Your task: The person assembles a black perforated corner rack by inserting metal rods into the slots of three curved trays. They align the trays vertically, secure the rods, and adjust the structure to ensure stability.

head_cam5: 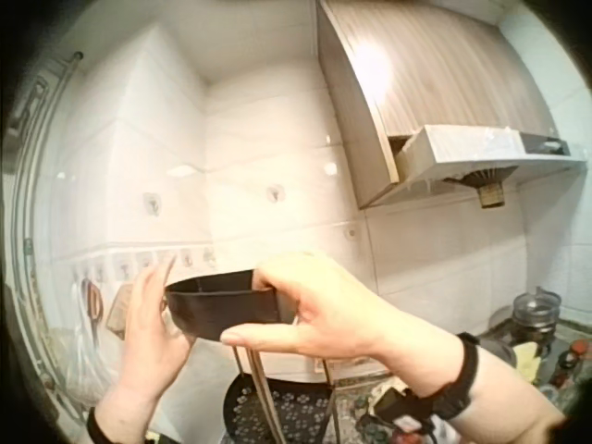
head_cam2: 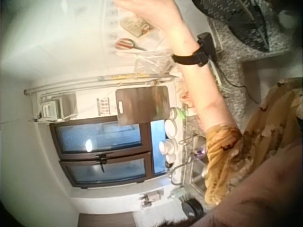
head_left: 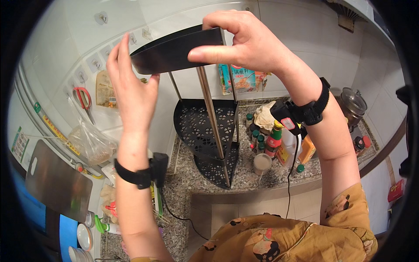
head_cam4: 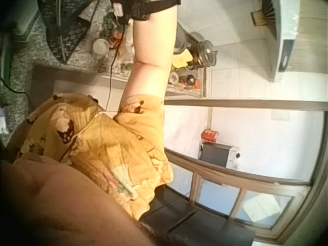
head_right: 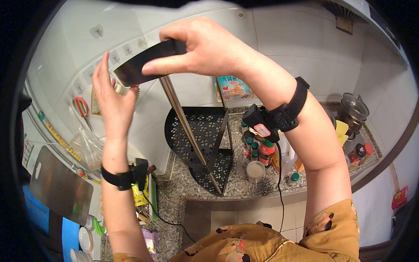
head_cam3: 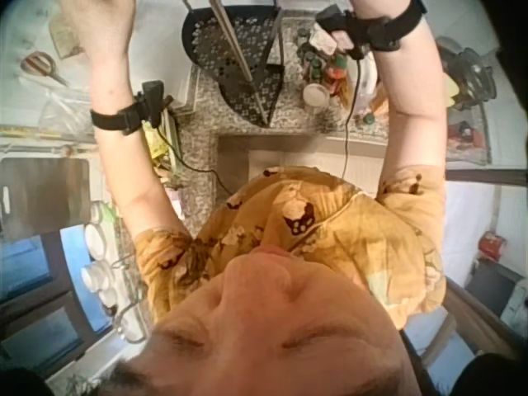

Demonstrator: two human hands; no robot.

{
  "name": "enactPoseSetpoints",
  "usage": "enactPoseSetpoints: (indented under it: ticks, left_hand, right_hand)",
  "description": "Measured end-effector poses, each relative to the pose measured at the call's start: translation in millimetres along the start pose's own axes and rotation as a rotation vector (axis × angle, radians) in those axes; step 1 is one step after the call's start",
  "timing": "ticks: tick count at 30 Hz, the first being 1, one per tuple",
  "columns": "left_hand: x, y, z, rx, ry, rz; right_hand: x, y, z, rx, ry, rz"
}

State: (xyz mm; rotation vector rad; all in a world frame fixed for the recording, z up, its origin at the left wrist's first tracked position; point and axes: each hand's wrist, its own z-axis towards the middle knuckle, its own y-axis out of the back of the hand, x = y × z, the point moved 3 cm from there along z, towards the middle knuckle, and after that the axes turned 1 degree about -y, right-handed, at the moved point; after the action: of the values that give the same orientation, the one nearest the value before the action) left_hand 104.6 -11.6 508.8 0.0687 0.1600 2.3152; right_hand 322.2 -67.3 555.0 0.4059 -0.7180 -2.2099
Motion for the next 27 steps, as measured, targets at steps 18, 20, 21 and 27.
enactPoseSetpoints:
  ticks: [18, 20, 21, 27]
  left_hand:
    - [-102, -46, -51, -0.103, 0.435, -0.927]
    - [-107, -50, -54, -0.083, 0.446, -0.909]
    - [-108, -52, -55, -0.073, 0.452, -0.898]
    - [-114, -54, -59, -0.066, 0.463, -0.926]
  right_hand:
    - [-6, -10, 6, -0.235, -0.271, 0.224]
    - [-6, -16, 5, -0.248, -0.242, 0.235]
    - [-4, -18, 5, -0.249, -0.237, 0.229]
    - [-4, -17, -2, -0.204, -0.298, 0.249]
